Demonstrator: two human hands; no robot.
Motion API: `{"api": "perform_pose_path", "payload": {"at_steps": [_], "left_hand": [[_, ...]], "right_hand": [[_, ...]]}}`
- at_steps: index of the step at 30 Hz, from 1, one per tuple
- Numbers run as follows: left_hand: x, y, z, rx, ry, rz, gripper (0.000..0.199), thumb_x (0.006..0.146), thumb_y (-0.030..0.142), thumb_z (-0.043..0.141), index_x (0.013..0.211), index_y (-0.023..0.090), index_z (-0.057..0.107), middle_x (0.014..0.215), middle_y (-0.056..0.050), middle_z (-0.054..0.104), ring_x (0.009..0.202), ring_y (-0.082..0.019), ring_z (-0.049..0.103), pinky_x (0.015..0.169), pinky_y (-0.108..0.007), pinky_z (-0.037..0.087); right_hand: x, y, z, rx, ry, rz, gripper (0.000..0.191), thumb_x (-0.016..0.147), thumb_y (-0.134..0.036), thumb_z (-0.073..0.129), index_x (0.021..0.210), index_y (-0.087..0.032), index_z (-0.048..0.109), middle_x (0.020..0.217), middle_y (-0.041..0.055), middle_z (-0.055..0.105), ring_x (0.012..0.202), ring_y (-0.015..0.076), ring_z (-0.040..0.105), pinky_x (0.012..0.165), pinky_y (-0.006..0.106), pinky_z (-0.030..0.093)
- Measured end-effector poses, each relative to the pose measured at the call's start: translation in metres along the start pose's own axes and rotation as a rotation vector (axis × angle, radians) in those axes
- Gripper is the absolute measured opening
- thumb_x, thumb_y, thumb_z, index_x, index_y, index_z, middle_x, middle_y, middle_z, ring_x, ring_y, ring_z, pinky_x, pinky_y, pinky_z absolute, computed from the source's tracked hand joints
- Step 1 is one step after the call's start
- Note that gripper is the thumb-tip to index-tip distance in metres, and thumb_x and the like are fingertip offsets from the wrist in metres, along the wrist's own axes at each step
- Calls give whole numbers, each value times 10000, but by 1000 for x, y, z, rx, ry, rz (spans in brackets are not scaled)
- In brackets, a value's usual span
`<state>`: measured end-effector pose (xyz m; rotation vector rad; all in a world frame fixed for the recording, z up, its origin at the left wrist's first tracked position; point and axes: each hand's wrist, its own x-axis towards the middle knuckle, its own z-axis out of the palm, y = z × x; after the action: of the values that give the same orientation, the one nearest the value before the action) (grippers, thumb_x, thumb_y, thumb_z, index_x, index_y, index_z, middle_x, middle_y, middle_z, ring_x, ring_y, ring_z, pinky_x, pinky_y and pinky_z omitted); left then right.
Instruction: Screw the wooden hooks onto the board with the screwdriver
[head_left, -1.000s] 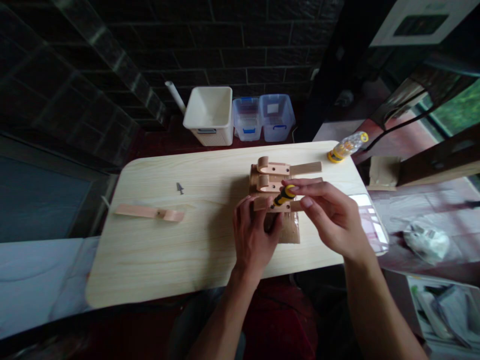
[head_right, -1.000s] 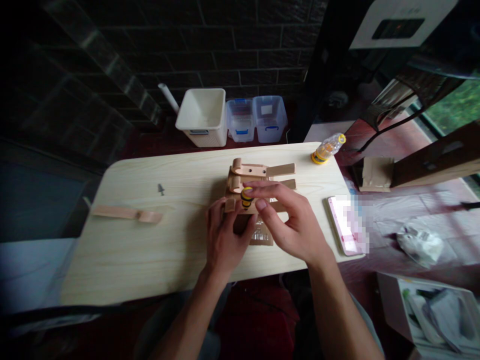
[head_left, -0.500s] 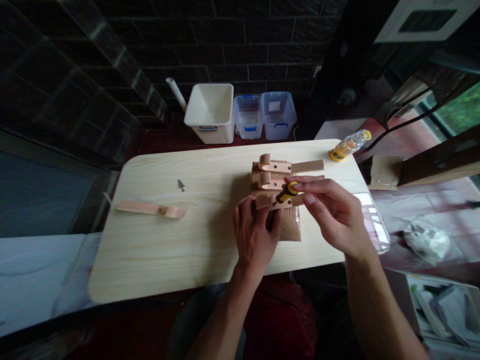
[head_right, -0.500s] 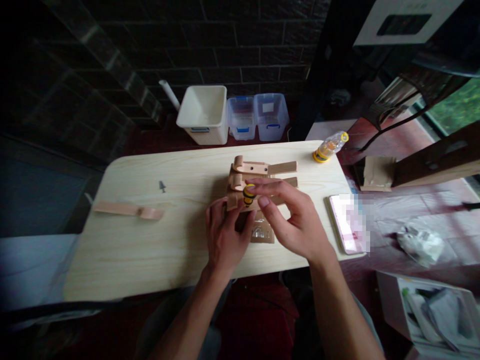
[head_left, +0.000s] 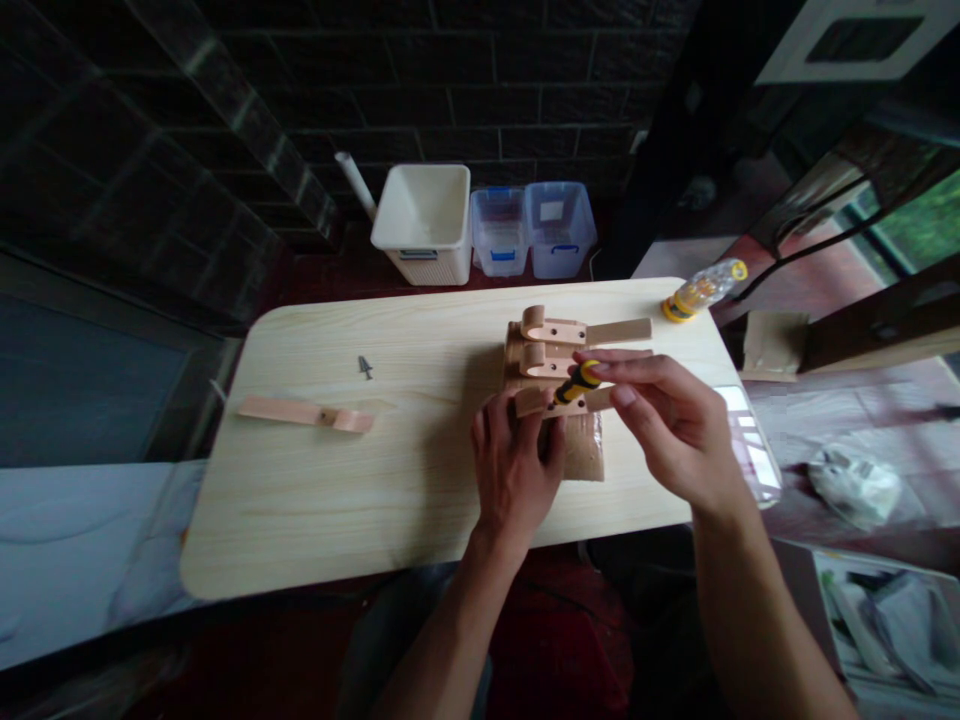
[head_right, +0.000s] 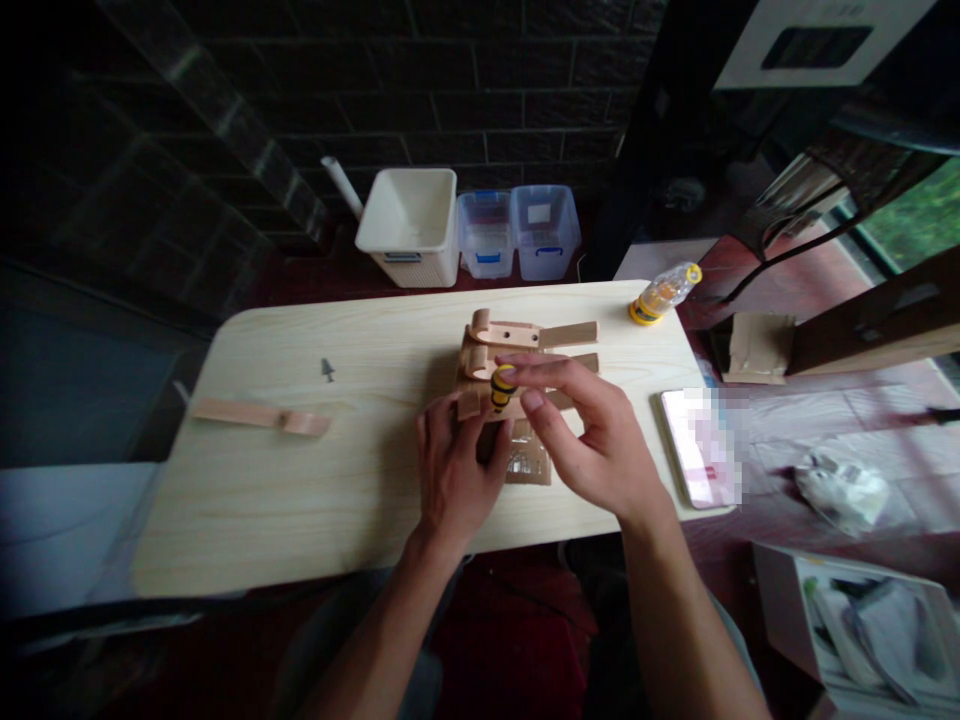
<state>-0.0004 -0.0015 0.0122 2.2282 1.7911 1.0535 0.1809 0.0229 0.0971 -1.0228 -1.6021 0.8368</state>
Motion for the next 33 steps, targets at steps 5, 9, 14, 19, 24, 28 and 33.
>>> {"api": "perform_pose_path", "payload": {"at_steps": [5, 9, 14, 19, 24, 28, 33], "left_hand": [[1, -1, -1, -44, -20, 21, 431, 1063, 260, 687, 1488, 197, 653, 1478, -200, 649, 1386, -368, 598, 1180, -559, 512], [2, -2, -1, -64, -30, 20, 442, 1057, 257, 693, 1493, 206, 641, 1507, -196, 644, 1426, -370, 584, 1208, -568, 505], [3, -3, -1, -90, -15, 10, 429, 1063, 302, 722, 1478, 218, 652, 1524, -193, 629, 1456, -375, 570, 1235, -592, 503], [2, -3, 0, -133, -5, -6, 421, 1073, 296, 718, 1487, 245, 662, 1561, -179, 593, 1501, -369, 546, 1251, -588, 516], [2, -4, 1, -160, -14, -10, 424, 1081, 297, 714, 1498, 242, 660, 1583, -185, 573, 1509, -364, 549, 1255, -580, 527], [1, -5, 1, -165, -23, -22, 425, 1081, 304, 718, 1498, 247, 657, 1586, -180, 575, 1512, -362, 550, 1253, -583, 535], [1, -5, 1, -159, -16, -17, 425, 1087, 311, 713, 1502, 251, 646, 1580, -178, 576, 1508, -356, 558, 1252, -575, 538]], "right_hand": [[0, 1, 0, -9, 1, 1, 259, 1106, -301, 704, 1330, -352, 822, 1371, 34, 857, 1372, 263, 773, 1185, 484, 631], [-1, 1, 0, -17, 2, 3, 258, 1106, -307, 701, 1329, -352, 823, 1382, 37, 854, 1381, 264, 767, 1191, 492, 631], [0, 1, 0, -10, -2, 5, 264, 1107, -296, 700, 1333, -360, 822, 1390, 27, 852, 1372, 257, 772, 1190, 493, 632], [0, 0, 0, -33, 2, -3, 258, 1107, -318, 701, 1330, -354, 827, 1353, 37, 865, 1346, 271, 786, 1172, 500, 645], [0, 0, 0, -15, -1, -2, 273, 1108, -284, 701, 1339, -365, 820, 1365, 23, 860, 1354, 247, 779, 1189, 477, 628], [0, 2, 1, -7, -5, 8, 264, 1107, -291, 700, 1333, -359, 818, 1392, 27, 850, 1375, 254, 769, 1189, 490, 629], [-1, 4, 1, -13, 5, 4, 250, 1102, -315, 705, 1320, -348, 824, 1386, 37, 852, 1365, 273, 778, 1175, 511, 645]]}}
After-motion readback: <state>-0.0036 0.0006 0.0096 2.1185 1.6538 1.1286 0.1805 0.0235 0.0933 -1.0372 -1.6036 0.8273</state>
